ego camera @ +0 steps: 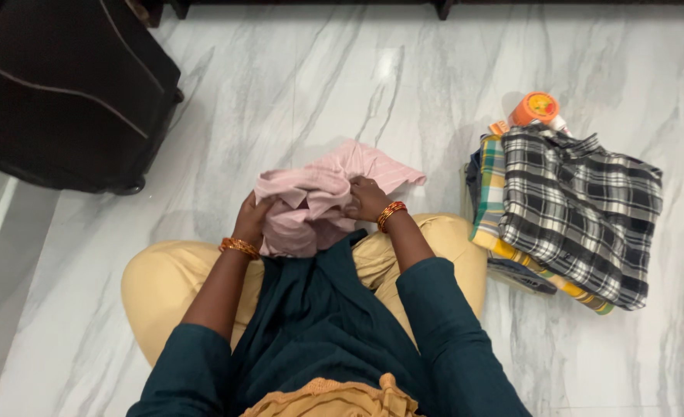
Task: The person folds a pink striped shirt on the floor, smoothing and aligning it before stacking it with other folded shirts. The person then moves a black suitcase into position and unzips it.
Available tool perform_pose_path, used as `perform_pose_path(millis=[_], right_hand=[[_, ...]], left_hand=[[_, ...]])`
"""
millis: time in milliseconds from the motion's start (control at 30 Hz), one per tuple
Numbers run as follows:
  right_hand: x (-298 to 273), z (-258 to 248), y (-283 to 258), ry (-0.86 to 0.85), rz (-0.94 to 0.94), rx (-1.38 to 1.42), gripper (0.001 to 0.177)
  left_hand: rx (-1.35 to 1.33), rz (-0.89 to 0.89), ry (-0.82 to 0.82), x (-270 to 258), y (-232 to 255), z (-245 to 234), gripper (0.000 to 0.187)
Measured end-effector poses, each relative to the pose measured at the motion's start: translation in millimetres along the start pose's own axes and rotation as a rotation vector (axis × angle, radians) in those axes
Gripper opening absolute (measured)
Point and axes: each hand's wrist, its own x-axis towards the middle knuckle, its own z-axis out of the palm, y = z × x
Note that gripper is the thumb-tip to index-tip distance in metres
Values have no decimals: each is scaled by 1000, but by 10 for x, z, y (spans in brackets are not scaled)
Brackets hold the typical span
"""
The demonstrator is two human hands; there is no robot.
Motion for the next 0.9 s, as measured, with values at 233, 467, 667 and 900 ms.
perform_pose_path(millis=[233, 467, 667, 900], right_hand=[[-5, -287, -464, 203, 369, 644, 55], [-179, -459, -174, -109, 330, 486, 72], [-156, 118, -376, -818, 265, -201, 89], [-77, 111, -47, -519, 39, 84, 64]], left_hand=[[134, -76, -85, -82, 474, -30, 51], [1523, -361, -421, 171, 676, -170, 54], [1818, -355, -535, 251, 137, -333, 43], [1129, -628, -346, 392, -135, -901, 48]])
